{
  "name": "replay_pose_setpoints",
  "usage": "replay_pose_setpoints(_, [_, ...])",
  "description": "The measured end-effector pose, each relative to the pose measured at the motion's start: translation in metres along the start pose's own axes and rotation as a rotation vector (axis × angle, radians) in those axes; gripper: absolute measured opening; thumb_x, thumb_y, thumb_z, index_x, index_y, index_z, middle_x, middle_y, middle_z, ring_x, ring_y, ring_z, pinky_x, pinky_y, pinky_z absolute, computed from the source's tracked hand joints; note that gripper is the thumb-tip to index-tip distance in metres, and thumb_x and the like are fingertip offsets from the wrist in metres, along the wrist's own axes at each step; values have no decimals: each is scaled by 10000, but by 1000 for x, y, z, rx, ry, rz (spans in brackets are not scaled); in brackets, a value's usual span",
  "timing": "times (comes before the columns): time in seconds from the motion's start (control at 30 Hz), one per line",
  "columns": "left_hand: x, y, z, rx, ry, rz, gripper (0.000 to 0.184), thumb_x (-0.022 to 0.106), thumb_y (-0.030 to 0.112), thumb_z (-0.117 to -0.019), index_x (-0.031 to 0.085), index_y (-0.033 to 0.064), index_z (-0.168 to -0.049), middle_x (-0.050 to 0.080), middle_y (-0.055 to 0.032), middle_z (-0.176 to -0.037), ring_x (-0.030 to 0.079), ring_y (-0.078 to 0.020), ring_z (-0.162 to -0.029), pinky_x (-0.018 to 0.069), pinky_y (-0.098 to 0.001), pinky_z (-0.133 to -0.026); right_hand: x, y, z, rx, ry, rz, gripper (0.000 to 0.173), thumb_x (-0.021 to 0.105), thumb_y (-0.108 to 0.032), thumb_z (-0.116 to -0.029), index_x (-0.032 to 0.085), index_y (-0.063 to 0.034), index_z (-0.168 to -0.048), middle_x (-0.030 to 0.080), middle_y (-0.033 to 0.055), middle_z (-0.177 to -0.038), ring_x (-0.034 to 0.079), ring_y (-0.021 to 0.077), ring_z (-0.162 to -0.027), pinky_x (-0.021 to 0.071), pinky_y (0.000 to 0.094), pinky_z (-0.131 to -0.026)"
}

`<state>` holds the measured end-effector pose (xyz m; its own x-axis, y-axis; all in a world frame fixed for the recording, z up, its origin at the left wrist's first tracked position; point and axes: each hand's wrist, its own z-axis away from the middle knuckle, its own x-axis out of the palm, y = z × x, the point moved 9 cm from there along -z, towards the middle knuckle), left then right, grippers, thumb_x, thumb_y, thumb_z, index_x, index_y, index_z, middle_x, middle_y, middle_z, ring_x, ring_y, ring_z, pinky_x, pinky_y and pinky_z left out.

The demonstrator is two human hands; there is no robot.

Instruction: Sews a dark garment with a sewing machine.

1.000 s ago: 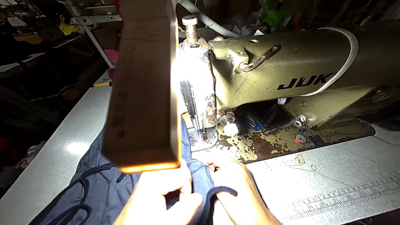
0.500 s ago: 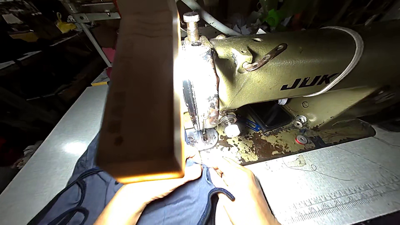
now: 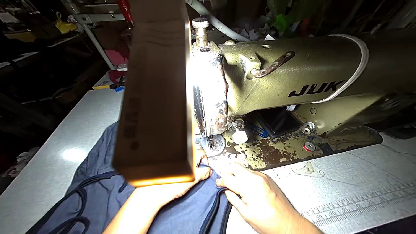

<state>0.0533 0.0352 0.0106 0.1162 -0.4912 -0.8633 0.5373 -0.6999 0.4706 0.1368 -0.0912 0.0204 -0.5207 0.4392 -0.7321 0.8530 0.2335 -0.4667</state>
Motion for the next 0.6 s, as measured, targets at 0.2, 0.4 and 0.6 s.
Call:
replay_pose_setpoints(0.2, [-17, 11, 25, 95, 556, -244, 215, 582, 394, -872, 689, 210, -839, 663, 23, -920, 648, -193, -967, 483, -490, -817, -2, 7, 2, 78, 50, -35, 158, 605, -170, -891, 760, -150, -916, 726, 27, -935, 707, 133, -805, 575, 292, -644])
replay_pose_setpoints(0.4, [5, 18, 51, 121, 635, -91, 405, 555, 504, -926, 719, 166, -1077, 702, -35, -1106, 638, -202, -1096, 500, -430, -924, -7, 27, -10, 291, -51, -284, 215, 647, -115, -861, 748, -114, -1050, 670, 11, -898, 582, 46, -703, 495, 185, -631])
replay_pose_setpoints(0.6, [14, 7, 63, 1, 664, -275, 822, 397, 783, -887, 694, 118, -1268, 698, -112, -1265, 620, -335, -1232, 458, -568, -1010, 6, 7, -50, 108, -395, -138, 323, 490, -242, -1056, 720, -249, -1283, 669, 9, -1250, 651, 148, -1099, 532, 383, -895])
